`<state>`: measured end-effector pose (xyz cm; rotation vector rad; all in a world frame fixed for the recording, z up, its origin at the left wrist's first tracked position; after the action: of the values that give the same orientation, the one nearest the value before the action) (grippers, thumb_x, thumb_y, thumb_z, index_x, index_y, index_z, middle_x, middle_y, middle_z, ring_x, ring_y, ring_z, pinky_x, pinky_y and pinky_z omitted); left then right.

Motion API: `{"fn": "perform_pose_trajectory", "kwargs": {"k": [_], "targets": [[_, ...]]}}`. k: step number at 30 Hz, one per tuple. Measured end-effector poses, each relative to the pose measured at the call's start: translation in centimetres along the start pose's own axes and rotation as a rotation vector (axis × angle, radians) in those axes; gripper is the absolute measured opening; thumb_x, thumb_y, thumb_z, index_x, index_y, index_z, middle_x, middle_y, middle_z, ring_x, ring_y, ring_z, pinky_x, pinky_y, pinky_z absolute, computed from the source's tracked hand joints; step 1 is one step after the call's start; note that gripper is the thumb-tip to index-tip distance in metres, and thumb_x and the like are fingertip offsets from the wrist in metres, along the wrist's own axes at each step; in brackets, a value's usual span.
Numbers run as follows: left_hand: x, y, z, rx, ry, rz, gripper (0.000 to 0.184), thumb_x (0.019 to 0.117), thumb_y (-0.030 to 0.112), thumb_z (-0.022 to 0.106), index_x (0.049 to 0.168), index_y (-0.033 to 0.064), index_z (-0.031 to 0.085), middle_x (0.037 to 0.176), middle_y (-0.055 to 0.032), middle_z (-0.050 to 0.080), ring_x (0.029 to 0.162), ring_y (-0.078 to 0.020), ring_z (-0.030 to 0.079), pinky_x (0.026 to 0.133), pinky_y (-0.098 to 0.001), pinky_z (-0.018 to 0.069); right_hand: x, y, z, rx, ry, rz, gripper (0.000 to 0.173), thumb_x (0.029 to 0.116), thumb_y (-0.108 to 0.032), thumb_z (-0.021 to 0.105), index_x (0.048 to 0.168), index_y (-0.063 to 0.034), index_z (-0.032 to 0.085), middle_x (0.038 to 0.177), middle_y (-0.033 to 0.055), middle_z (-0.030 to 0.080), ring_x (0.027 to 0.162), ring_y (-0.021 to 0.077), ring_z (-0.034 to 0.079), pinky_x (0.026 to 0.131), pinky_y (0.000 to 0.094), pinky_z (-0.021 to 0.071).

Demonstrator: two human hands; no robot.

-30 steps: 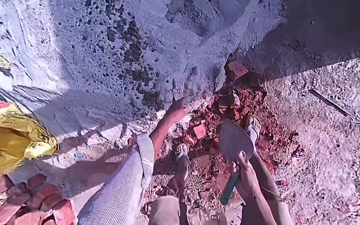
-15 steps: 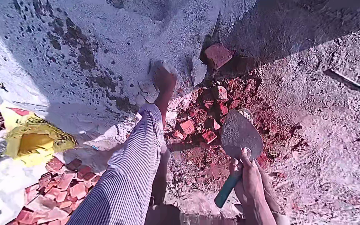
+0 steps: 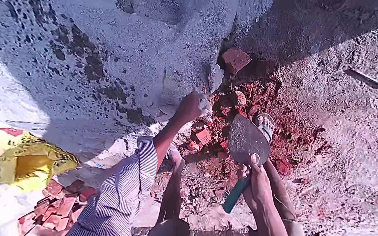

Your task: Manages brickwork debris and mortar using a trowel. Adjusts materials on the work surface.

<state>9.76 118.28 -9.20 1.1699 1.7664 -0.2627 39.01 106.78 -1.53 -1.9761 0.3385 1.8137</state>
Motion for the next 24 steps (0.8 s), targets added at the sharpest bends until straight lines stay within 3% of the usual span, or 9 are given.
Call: {"fn": "perform_pose_trajectory", "kwargs": {"k": [2, 8, 12, 13, 15, 17, 19, 20, 24], "targets": [[-0.5, 1.7, 0.5, 0.004, 0.065, 0.045, 0.044, 0.0842, 0.031, 0.084, 0.116, 0.0027, 0.072, 0.115, -0.0189, 0.064, 0.103, -0.0349, 0.065, 0.087, -0.0544, 0.0549, 0.0, -0.8, 0.3, -0.009, -0.023, -0.036, 0.022, 0.1117, -0.027, 0.041, 0.112, -0.0078, 0.051, 0.070, 0.0044, 0.059, 0.048, 0.0087, 0.057, 0.044, 0.0217, 0.0513], [3.9, 4.7, -1.6, -0.278, 0.190, -0.195, 0.062, 0.0861, 0.041, 0.082, 0.129, 0.0006, 0.063, 0.117, -0.0242, 0.067, 0.111, -0.0399, 0.066, 0.096, -0.0616, 0.0506, 0.4, -1.9, -0.4, 0.048, -0.006, -0.006, 0.022, 0.1117, -0.026, 0.041, 0.110, -0.0079, 0.053, 0.068, 0.0037, 0.058, 0.047, 0.0079, 0.056, 0.044, 0.0209, 0.0506], [8.2, 5.2, -1.9, -0.426, 0.426, -0.312, 0.093, 0.0790, 0.031, 0.088, 0.152, 0.0052, 0.036, 0.130, -0.0258, 0.062, 0.117, -0.0414, 0.063, 0.098, -0.0599, 0.0508, 0.1, -2.7, -0.6, 0.089, 0.010, 0.020, 0.022, 0.1117, -0.026, 0.041, 0.109, -0.0078, 0.053, 0.065, 0.0037, 0.057, 0.046, 0.0080, 0.056, 0.043, 0.0207, 0.0502], [9.1, 5.2, -2.2, -0.446, 0.449, -0.347, 0.100, 0.0792, 0.027, 0.088, 0.156, 0.0044, 0.027, 0.134, -0.0272, 0.059, 0.121, -0.0430, 0.062, 0.100, -0.0605, 0.0502, 0.1, -2.9, -0.7, 0.101, 0.008, 0.021, 0.023, 0.1118, -0.026, 0.041, 0.108, -0.0074, 0.053, 0.065, 0.0038, 0.057, 0.046, 0.0080, 0.056, 0.043, 0.0205, 0.0500], [10.5, 4.9, -2.4, -0.465, 0.434, -0.420, 0.104, 0.0808, 0.024, 0.085, 0.159, 0.0025, 0.021, 0.140, -0.0295, 0.055, 0.127, -0.0444, 0.057, 0.104, -0.0618, 0.0470, 0.1, -3.4, -1.0, 0.124, -0.006, 0.021, 0.025, 0.1122, -0.027, 0.040, 0.108, -0.0064, 0.053, 0.065, 0.0040, 0.057, 0.047, 0.0080, 0.056, 0.044, 0.0205, 0.0502], [10.5, 4.5, -2.7, -0.463, 0.336, -0.476, 0.087, 0.0857, 0.026, 0.081, 0.153, -0.0024, 0.035, 0.139, -0.0293, 0.056, 0.129, -0.0431, 0.055, 0.107, -0.0602, 0.0445, 0.1, -3.7, -1.1, 0.137, -0.014, 0.026, 0.025, 0.1123, -0.027, 0.039, 0.109, -0.0064, 0.052, 0.065, 0.0039, 0.057, 0.047, 0.0079, 0.056, 0.044, 0.0205, 0.0507], [10.0, 4.2, -2.7, -0.497, 0.310, -0.448, 0.069, 0.0869, 0.027, 0.083, 0.137, -0.0092, 0.051, 0.130, -0.0306, 0.060, 0.122, -0.0422, 0.058, 0.104, -0.0580, 0.0458, -0.1, -3.9, -1.2, 0.141, -0.017, 0.037, 0.025, 0.1123, -0.027, 0.039, 0.110, -0.0068, 0.052, 0.065, 0.0036, 0.057, 0.047, 0.0078, 0.055, 0.044, 0.0204, 0.0501], [9.9, 4.1, -2.7, -0.499, 0.309, -0.419, 0.067, 0.0866, 0.029, 0.083, 0.133, -0.0094, 0.053, 0.126, -0.0306, 0.061, 0.117, -0.0415, 0.061, 0.100, -0.0578, 0.0484, -0.1, -4.1, -1.2, 0.144, -0.016, 0.037, 0.025, 0.1122, -0.027, 0.039, 0.109, -0.0066, 0.052, 0.065, 0.0036, 0.056, 0.047, 0.0078, 0.055, 0.044, 0.0204, 0.0498], [8.3, 6.0, -3.9, -0.510, 0.215, -0.406, 0.064, 0.0896, 0.024, 0.081, 0.136, -0.0094, 0.052, 0.132, -0.0310, 0.058, 0.124, -0.0412, 0.058, 0.106, -0.0569, 0.0445, -0.1, -4.2, -1.5, 0.144, -0.036, 0.035, 0.025, 0.1121, -0.028, 0.040, 0.111, -0.0058, 0.051, 0.066, 0.0039, 0.055, 0.047, 0.0082, 0.055, 0.045, 0.0211, 0.0507]]}}
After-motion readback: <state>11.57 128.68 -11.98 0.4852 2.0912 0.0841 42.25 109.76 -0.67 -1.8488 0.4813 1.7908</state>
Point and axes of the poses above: each hand's wrist, its own x-axis towards the middle knuckle, its own z-axis out of the palm, y = z × x, the point moved 6 cm from there along x, towards the middle knuckle
